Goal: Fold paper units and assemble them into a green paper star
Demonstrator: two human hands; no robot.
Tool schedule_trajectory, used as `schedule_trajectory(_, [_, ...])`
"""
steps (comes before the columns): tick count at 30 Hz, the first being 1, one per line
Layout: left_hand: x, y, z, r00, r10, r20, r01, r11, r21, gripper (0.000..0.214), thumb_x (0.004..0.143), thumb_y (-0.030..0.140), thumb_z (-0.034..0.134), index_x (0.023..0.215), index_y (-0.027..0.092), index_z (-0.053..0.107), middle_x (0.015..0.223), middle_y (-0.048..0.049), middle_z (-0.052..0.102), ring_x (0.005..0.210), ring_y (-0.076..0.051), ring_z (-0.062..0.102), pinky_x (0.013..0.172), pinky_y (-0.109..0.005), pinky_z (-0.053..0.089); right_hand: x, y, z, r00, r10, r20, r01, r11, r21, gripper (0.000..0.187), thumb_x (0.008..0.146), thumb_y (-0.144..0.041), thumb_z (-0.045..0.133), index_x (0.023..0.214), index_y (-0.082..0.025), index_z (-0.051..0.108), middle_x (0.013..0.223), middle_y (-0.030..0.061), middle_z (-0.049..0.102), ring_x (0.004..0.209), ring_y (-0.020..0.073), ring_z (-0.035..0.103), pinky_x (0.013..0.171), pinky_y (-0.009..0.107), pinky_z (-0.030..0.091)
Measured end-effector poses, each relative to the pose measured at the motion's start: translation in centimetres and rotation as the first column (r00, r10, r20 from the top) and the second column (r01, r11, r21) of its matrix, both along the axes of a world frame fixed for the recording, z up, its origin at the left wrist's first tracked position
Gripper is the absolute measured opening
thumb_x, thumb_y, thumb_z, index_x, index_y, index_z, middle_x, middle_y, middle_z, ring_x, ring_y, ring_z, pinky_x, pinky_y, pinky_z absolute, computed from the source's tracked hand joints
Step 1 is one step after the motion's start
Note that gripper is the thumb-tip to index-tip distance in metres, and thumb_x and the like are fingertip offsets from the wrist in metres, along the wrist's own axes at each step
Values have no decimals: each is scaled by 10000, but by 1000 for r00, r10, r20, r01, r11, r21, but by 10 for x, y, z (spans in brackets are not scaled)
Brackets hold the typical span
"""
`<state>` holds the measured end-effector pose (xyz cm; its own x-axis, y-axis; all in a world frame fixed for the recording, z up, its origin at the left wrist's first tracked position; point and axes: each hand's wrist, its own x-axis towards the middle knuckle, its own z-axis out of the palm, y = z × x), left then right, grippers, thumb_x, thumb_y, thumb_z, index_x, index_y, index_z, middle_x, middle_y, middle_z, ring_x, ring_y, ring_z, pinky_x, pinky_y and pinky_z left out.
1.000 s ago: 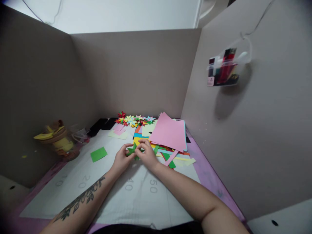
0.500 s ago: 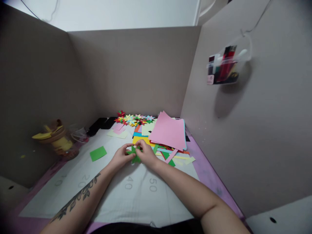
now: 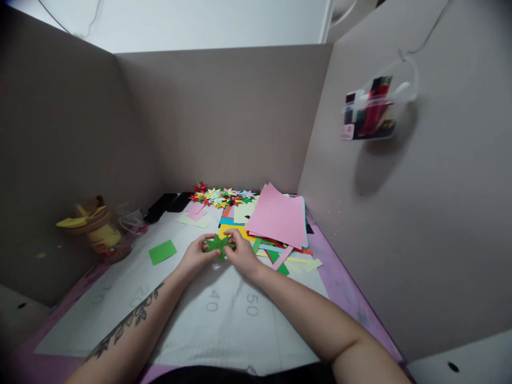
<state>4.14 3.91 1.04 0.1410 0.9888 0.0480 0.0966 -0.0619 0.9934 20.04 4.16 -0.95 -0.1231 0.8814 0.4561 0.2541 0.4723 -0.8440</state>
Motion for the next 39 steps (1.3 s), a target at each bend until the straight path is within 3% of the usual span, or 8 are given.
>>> schedule_trajectory(4, [2, 0, -1, 999, 52, -1, -52, 997, 52, 473, 587, 257, 701, 1017, 140, 542, 631, 25, 609, 518, -107, 555, 502, -201, 416, 2, -4, 4, 995, -102, 22, 95, 975, 203, 304, 719, -150, 545, 1009, -225, 493, 967, 41, 544, 907, 182, 530, 771, 330, 447])
schedule_trajectory(7, [3, -2, 0, 996, 62, -62, -53, 989, 137, 426, 609, 243, 680, 1004, 135, 562, 636, 18, 603, 550, -109, 555, 521, -200, 409, 4, -7, 8, 992, -107, 70, 81, 950, 303, 200, 730, -147, 567, 913, -226, 547, 1044, 60, 523, 1021, 211, 493, 874, 383, 413])
schedule_trajectory(14, [1, -1, -2, 988, 81, -132, -47, 969, 241, 402, 650, 213, 632, 1040, 143, 561, 694, -3, 627, 621, -126, 581, 582, -219, 437, 3, -11, 9, 975, -137, 174, 45, 892, 450, 96, 779, -175, 565, 828, -229, 628, 1082, 75, 496, 1057, 224, 467, 867, 391, 412])
schedule_trajectory(19, [-1, 0, -5, 985, 88, -149, -42, 958, 283, 436, 655, 178, 612, 1085, 160, 543, 765, -18, 655, 702, -146, 619, 667, -246, 464, 4, -10, 8, 962, -173, 211, 56, 883, 466, 127, 770, -179, 572, 832, -242, 663, 1099, 68, 505, 1050, 234, 463, 870, 418, 406])
schedule_trajectory(28, [-1, 0, -6, 969, 116, -217, -44, 950, 309, 436, 675, 216, 619, 1103, 178, 546, 722, -5, 638, 655, -136, 599, 629, -236, 450, 7, -9, 6, 948, -231, 220, 79, 837, 542, 218, 786, -162, 553, 916, -286, 678, 1157, 58, 485, 1078, 233, 443, 881, 427, 406])
schedule_trajectory(39, [1, -2, -3, 984, 119, -133, -86, 969, 233, 465, 628, 168, 616, 1087, 147, 548, 651, 16, 618, 605, -128, 588, 579, -217, 439, 6, -9, 3, 959, -155, 239, 3, 844, 536, 206, 793, -153, 538, 903, -269, 668, 1134, 65, 498, 1062, 226, 456, 882, 428, 412])
